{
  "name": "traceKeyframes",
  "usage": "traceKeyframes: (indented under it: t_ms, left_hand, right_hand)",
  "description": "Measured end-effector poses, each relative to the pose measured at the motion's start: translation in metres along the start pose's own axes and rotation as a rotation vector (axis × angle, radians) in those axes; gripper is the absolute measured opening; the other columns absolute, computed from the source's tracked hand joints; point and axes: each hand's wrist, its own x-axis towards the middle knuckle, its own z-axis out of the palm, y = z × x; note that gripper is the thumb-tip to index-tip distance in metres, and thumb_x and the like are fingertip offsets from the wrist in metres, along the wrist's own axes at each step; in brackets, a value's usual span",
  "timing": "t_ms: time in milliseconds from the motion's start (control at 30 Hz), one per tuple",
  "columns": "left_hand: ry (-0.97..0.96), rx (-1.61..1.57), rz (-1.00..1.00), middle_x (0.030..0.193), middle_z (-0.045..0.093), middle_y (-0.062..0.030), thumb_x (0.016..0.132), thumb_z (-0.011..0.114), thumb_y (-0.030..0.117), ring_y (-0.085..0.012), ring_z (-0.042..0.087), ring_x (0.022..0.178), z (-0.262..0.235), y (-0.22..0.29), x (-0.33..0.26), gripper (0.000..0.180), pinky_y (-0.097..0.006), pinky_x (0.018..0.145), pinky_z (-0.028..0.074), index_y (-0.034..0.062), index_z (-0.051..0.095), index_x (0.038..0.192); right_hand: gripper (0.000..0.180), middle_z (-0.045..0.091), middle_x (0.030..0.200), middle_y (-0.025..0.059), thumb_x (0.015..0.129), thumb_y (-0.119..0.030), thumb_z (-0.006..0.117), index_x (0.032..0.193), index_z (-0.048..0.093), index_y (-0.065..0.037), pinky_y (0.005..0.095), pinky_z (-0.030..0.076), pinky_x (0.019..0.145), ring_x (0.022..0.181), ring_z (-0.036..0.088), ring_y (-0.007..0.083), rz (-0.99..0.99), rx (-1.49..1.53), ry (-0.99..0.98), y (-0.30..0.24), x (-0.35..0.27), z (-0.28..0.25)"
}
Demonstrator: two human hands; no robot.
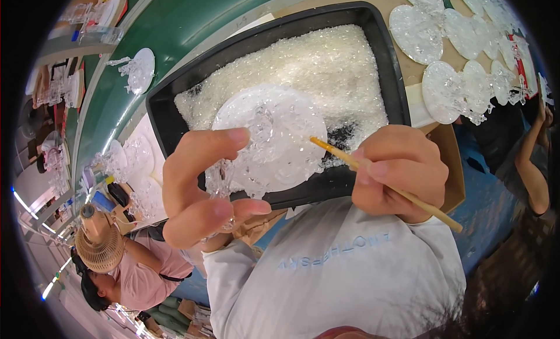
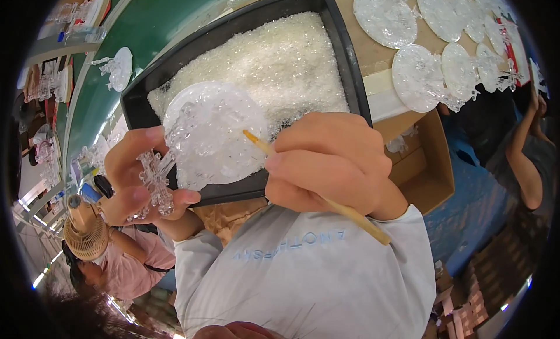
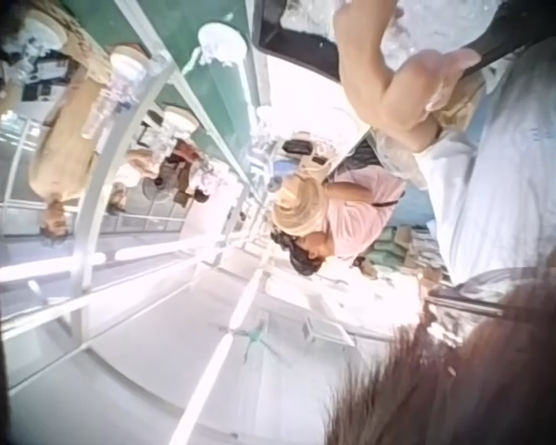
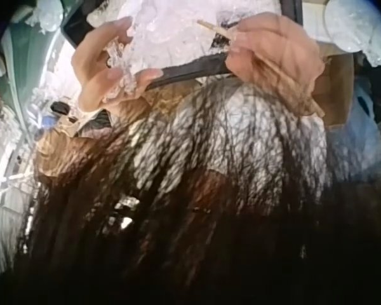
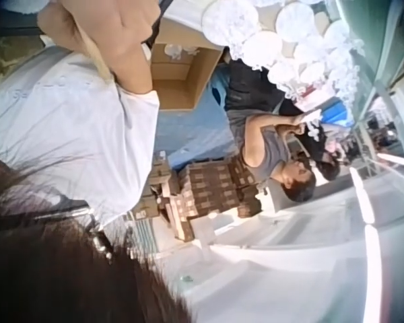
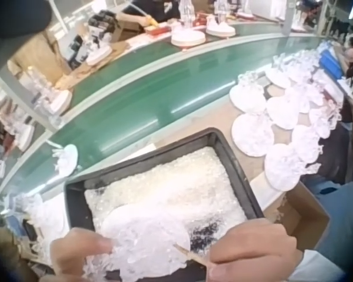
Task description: Applying adhesive to clear plastic components and coating them with small white beads or crystals.
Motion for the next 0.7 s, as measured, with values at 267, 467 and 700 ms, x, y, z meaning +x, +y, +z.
traceKeyframes:
  t_ms: [267,467,700]
  left_hand:
    - [-0.032,0.012,0.034,0.110,0.060,-0.0266,0.077,0.080,0.024,-0.0341,0.061,0.078,-0.005,-0.002,-0.002,0.054,-0.038,0.059,0.049,0.0199,0.041,0.114]
    - [-0.139,0.000,0.055,0.115,0.057,-0.0271,0.069,0.085,0.017,-0.0358,0.060,0.079,-0.021,0.004,0.001,0.067,-0.042,0.060,0.049,0.0228,0.040,0.120]
    - [-0.048,-0.099,0.253,0.121,0.053,-0.0292,0.062,0.085,0.000,-0.0369,0.058,0.078,-0.008,-0.004,-0.013,0.078,-0.044,0.057,0.048,0.0241,0.041,0.122]
  right_hand:
    - [0.034,0.064,0.077,0.0152,0.073,0.010,0.068,0.102,0.056,-0.003,0.0292,0.052,0.050,0.056,0.062,0.0210,0.030,-0.012,0.050,-0.002,0.000,0.001]
    - [0.034,0.065,0.078,0.0142,0.069,0.006,0.074,0.098,0.061,-0.003,0.0289,0.051,0.049,0.056,0.062,0.0224,0.061,0.002,0.098,-0.001,0.001,-0.003]
    - [0.031,0.065,0.083,0.0163,0.078,0.005,0.070,0.103,0.055,-0.005,0.0306,0.053,0.051,0.059,0.063,0.0224,0.009,0.053,0.082,0.001,-0.001,-0.010]
